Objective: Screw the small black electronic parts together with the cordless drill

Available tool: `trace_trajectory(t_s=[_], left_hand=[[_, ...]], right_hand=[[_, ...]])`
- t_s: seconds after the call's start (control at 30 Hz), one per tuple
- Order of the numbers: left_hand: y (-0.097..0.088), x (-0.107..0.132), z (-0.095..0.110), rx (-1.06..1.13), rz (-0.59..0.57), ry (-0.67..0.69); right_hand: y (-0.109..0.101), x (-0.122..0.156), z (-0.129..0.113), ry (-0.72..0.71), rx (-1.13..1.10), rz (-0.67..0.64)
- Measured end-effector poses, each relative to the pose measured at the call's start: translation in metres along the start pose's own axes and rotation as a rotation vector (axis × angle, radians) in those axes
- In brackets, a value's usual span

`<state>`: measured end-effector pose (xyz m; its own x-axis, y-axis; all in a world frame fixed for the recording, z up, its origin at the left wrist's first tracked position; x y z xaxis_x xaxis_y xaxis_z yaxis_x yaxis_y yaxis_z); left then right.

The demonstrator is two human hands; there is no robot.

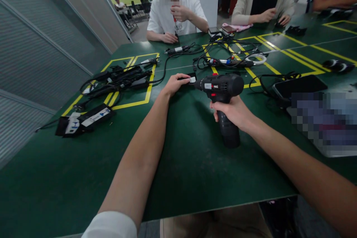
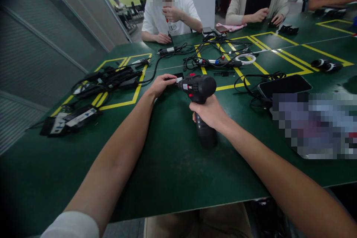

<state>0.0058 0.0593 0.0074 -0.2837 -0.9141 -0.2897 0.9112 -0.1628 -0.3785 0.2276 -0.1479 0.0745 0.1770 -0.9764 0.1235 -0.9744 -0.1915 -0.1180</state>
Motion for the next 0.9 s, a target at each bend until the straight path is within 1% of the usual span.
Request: trace_trajectory(t_s=[0.3, 0.43, 0.6, 0.9], left_hand=[[-0.0004, -0.0025, -0.0046, 0.01, -0.011, 0.03], [-0.0004, -0.0021, -0.0044, 0.02, -0.019, 0.021], [-0.0006, -0.0011, -0.0024, -0.028, 0.0, 0.001], [-0.001, -0.001, -0.0019, -0.014, -0.008, -0.011]], right_hand=[[0.0, -0.0001, -0.0001, 0.012, -0.002, -0.001], [-0.0002, -0.0008, 0.0017, 0.004, -0.011, 0.01], [-0.0011, -0.0014, 0.0029, 0.007, -0.004, 0.001], [-0.0003, -0.0013, 0.0037, 0.013, -0.007, -0.007]])
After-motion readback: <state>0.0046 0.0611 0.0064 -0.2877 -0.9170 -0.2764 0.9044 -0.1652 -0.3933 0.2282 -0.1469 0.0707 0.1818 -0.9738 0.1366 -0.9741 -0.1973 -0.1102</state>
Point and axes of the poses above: each hand's wrist, its own x-axis away from the middle knuckle, its own y-axis out of the palm, z = x × y, the point moved 1 cm from there along -x, towards the middle knuckle, and after that the axes turned 7 degrees about y, right-handed, at the moved point
